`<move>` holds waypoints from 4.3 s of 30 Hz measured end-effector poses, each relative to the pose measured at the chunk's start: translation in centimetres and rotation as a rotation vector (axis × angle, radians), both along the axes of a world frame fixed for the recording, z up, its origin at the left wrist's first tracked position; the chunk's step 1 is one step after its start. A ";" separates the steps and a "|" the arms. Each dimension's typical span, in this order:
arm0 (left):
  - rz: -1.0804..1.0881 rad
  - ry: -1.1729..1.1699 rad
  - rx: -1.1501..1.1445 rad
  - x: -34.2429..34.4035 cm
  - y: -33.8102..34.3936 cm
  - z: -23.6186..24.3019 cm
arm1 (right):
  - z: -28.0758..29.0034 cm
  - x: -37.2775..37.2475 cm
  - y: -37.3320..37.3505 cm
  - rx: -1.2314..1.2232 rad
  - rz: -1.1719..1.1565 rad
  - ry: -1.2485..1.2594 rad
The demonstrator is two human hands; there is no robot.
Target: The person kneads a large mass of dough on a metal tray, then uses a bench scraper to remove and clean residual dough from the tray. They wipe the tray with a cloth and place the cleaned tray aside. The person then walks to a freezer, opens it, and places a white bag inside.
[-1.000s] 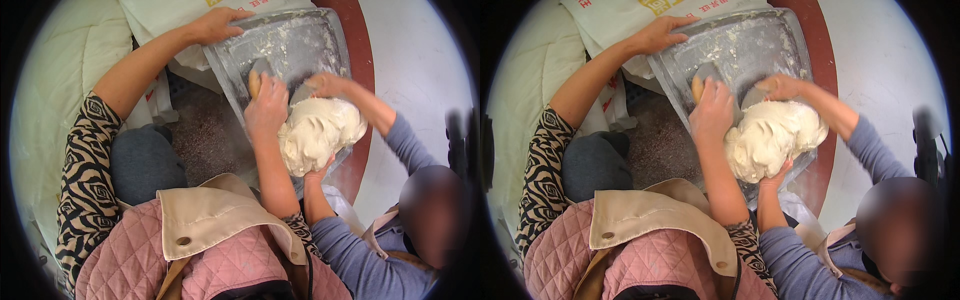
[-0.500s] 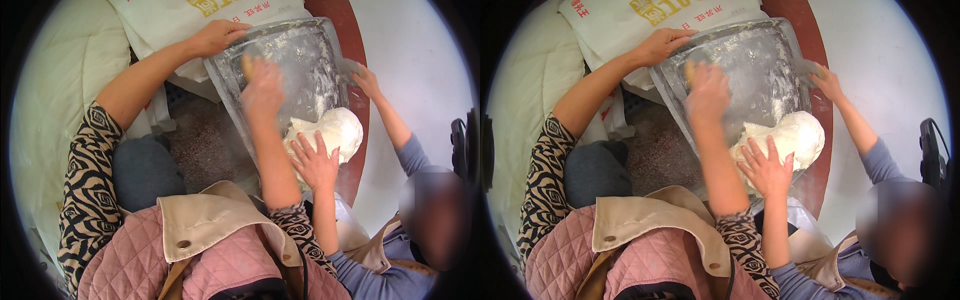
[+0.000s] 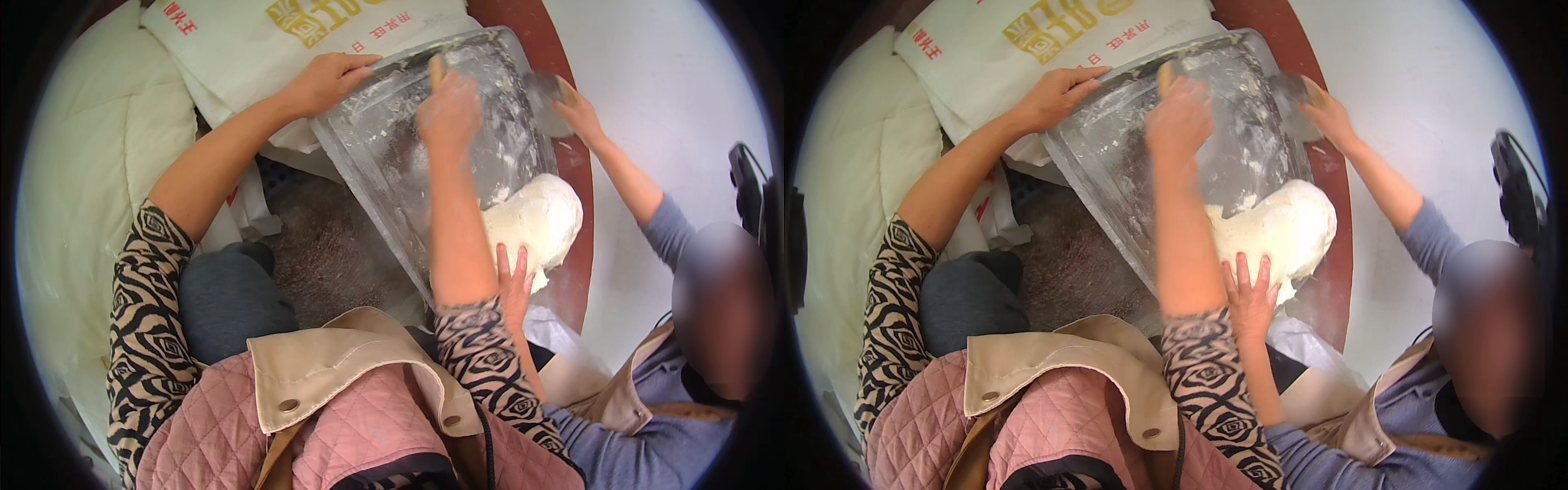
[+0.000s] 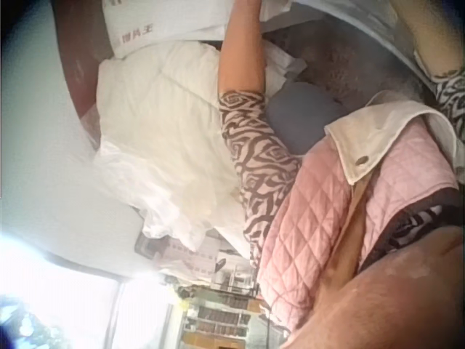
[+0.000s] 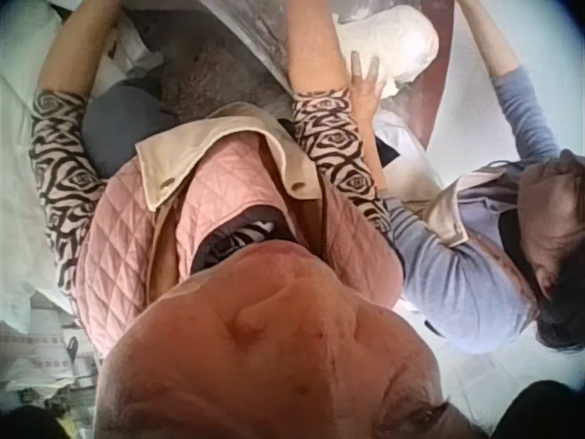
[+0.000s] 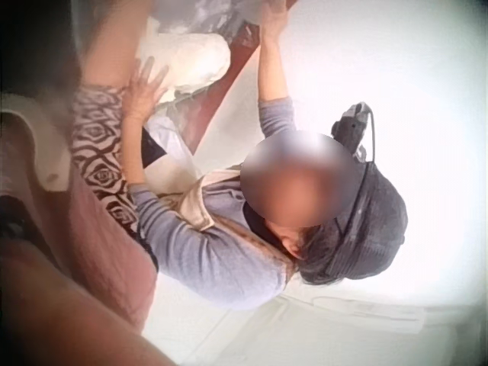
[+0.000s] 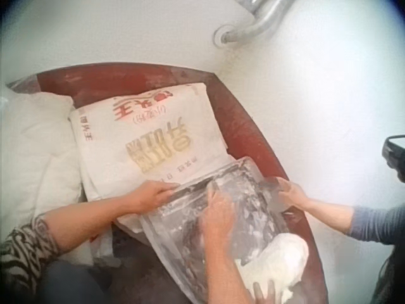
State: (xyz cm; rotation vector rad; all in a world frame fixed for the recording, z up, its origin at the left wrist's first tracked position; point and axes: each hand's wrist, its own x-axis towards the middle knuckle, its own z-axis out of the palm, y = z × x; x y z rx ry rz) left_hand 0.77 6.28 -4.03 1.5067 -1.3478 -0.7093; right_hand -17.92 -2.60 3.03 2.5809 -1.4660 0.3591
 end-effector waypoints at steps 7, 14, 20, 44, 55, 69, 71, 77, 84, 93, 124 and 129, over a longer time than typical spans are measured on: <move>-0.017 -0.203 0.100 0.0 0.2 1.4 | 1.4 -4.1 -0.2 0.084 0.096 -0.091; -0.040 -0.732 -0.018 -0.9 -3.4 3.1 | -2.1 -3.5 4.6 -0.051 0.134 -0.147; -0.173 -0.995 -0.030 -2.0 -9.5 2.4 | -1.7 -4.7 4.8 -0.014 0.137 -0.177; -0.258 -0.209 -0.220 1.4 -2.7 5.1 | -2.0 -6.5 7.8 -0.010 0.257 -0.372; 0.284 0.000 -0.026 3.4 -0.3 2.9 | -1.4 -4.9 8.5 0.005 0.399 -0.408; 0.151 0.094 -0.021 0.3 0.1 -1.4 | -1.3 -4.2 9.0 0.082 0.389 -0.421; 0.161 0.122 -0.001 0.2 0.2 -1.3 | -1.3 -4.1 9.1 0.079 0.388 -0.420; 0.180 0.132 0.006 0.3 0.0 -1.5 | -1.5 -4.2 9.3 0.082 0.392 -0.405; 0.152 0.275 0.017 0.1 -0.1 -1.5 | -0.8 -3.6 9.8 0.053 0.487 -0.451; 0.112 0.325 0.074 0.3 -0.1 -1.2 | 0.7 -2.3 10.6 0.054 0.444 -0.501; 0.062 0.332 0.071 0.5 0.2 -1.0 | -1.2 -2.7 11.0 0.160 0.421 -0.443; 0.048 0.345 0.068 0.5 0.3 -1.3 | -1.1 -2.7 10.8 0.153 0.451 -0.456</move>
